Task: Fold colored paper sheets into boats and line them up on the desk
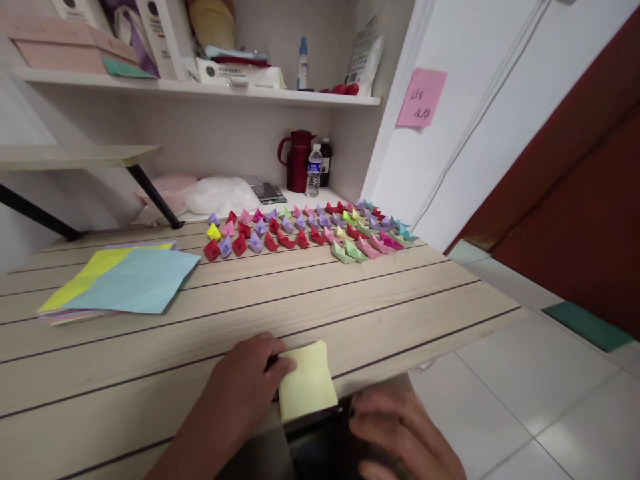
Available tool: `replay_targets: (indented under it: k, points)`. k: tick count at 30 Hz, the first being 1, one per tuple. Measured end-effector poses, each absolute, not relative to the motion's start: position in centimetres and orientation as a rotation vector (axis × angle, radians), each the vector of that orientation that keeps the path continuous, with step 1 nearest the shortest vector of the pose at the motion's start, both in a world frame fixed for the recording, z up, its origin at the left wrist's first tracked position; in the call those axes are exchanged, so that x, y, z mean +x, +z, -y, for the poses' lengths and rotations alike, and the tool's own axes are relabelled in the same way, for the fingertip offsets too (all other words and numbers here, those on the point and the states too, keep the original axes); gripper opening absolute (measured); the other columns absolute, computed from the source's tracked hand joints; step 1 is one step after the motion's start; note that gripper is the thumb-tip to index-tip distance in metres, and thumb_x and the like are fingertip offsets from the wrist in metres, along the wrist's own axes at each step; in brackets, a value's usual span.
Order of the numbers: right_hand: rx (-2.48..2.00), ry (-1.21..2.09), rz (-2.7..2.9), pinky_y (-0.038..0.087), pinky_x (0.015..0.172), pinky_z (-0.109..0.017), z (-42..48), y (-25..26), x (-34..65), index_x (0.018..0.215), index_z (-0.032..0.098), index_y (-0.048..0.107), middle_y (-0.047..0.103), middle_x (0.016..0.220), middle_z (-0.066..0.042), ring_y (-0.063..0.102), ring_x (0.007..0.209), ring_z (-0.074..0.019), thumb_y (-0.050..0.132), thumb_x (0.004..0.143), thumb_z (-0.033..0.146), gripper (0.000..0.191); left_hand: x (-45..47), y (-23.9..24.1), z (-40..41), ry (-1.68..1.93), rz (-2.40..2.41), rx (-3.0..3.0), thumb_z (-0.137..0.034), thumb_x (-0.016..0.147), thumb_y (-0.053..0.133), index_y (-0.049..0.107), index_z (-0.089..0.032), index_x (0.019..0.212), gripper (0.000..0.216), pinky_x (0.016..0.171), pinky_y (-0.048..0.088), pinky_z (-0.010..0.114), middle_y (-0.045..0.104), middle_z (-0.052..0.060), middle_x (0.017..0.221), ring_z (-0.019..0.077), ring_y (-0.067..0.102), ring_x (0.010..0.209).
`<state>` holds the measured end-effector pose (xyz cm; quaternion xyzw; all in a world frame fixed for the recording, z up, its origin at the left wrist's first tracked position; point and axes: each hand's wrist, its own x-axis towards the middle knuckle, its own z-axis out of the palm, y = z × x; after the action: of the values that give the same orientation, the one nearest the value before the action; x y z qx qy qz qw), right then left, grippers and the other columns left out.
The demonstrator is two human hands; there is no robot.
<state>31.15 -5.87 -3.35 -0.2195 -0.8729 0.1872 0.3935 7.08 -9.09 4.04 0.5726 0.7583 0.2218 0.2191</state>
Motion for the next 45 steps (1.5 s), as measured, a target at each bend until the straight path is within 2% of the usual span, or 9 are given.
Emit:
replay_targets:
  k: [2,4,7,10,15,19,24,31,45]
  points:
    - [-0.474,0.092,2.358,0.044,0.097,-0.054,4.6,-2.2,30.8,0.126,0.029,0.06,0.061,0.132,-0.012,0.052,0.125,-0.0364,0.066,0.087,0.039,0.04,7.2,4.4,8.3,0.556,-2.071,1.695,-0.026,0.081,0.052,0.062,-0.022,0.063,0.021,0.057,0.037,0.025,0.065,-0.002,0.067,0.0161,0.06,0.065]
    - [-0.418,-0.057,2.546,0.036,0.103,-0.058,3.6,-1.5,29.9,0.134,0.027,0.055,0.053,0.143,-0.01,0.041,0.136,-0.0368,0.063,0.086,0.024,0.048,7.4,4.4,7.9,0.493,-2.077,1.796,-0.025,0.081,0.055,0.063,-0.023,0.065,0.017,0.056,0.035,0.025,0.065,-0.002,0.065,0.0158,0.06,0.063]
    - [-0.427,-0.06,2.639,0.037,0.103,-0.05,3.0,-1.5,28.8,0.135,0.023,0.053,0.057,0.14,-0.007,0.044,0.134,-0.0292,0.056,0.087,0.011,0.05,7.6,3.9,8.0,0.405,-2.229,1.966,-0.023,0.08,0.061,0.066,-0.024,0.079,0.005,0.057,0.04,0.027,0.069,-0.001,0.077,0.018,0.063,0.067]
    - [-0.531,0.018,2.535,0.04,0.096,-0.043,3.3,-2.0,28.3,0.13,0.023,0.056,0.064,0.129,-0.006,0.052,0.123,-0.0256,0.054,0.09,0.012,0.042,7.8,2.5,9.3,0.551,-2.52,2.269,-0.017,0.081,0.063,0.064,-0.02,0.11,0.029,0.077,0.049,0.037,0.069,0.01,0.109,0.0253,0.066,0.092]
    - [-0.607,0.082,2.403,0.04,0.091,-0.04,4.2,-2.2,28.0,0.127,0.026,0.059,0.068,0.116,-0.004,0.057,0.111,-0.0238,0.055,0.093,0.016,0.036,8.7,-0.7,12.8,0.89,-2.4,2.699,-0.021,0.089,0.058,0.055,-0.02,0.131,0.042,0.11,0.028,0.048,0.062,0.009,0.133,0.0263,0.051,0.126]
    - [-0.597,0.123,2.44,0.039,0.089,-0.042,4.1,-1.6,28.2,0.123,0.026,0.06,0.066,0.116,-0.005,0.055,0.109,-0.0258,0.057,0.091,0.017,0.035,8.3,-2.2,14.0,0.553,-2.276,2.93,-0.029,0.093,0.052,0.059,-0.02,0.128,0.037,0.106,0.03,0.039,0.063,0.001,0.135,0.0201,0.056,0.121]
    - [-0.517,0.194,2.606,0.027,0.106,-0.053,3.1,-1.0,29.0,0.117,0.025,0.059,0.046,0.146,-0.007,0.034,0.136,-0.0326,0.061,0.087,0.02,0.031,7.8,-1.8,13.8,0.742,-2.207,2.95,-0.03,0.096,0.049,0.066,-0.025,0.119,0.029,0.097,0.036,0.033,0.07,-0.005,0.123,0.0158,0.061,0.112]
    - [-0.565,0.434,2.536,0.038,0.093,-0.04,2.8,-0.2,29.0,0.117,0.027,0.055,0.063,0.121,-0.003,0.053,0.114,-0.0233,0.055,0.096,0.023,0.021,8.3,-0.4,13.7,0.896,-2.12,2.845,-0.024,0.092,0.049,0.069,-0.02,0.107,0.025,0.094,0.037,0.033,0.075,-0.002,0.11,0.0167,0.062,0.105]
    - [-0.938,0.447,2.414,0.034,0.078,-0.039,2.4,0.2,26.0,0.081,0.022,0.056,0.061,0.097,-0.003,0.051,0.087,-0.0236,0.057,0.094,0.026,0.014,9.6,-1.2,12.8,0.99,-2.362,2.383,-0.023,0.087,0.059,0.059,-0.025,0.088,0.002,0.092,0.033,0.04,0.071,0.0,0.1,0.0212,0.06,0.096]
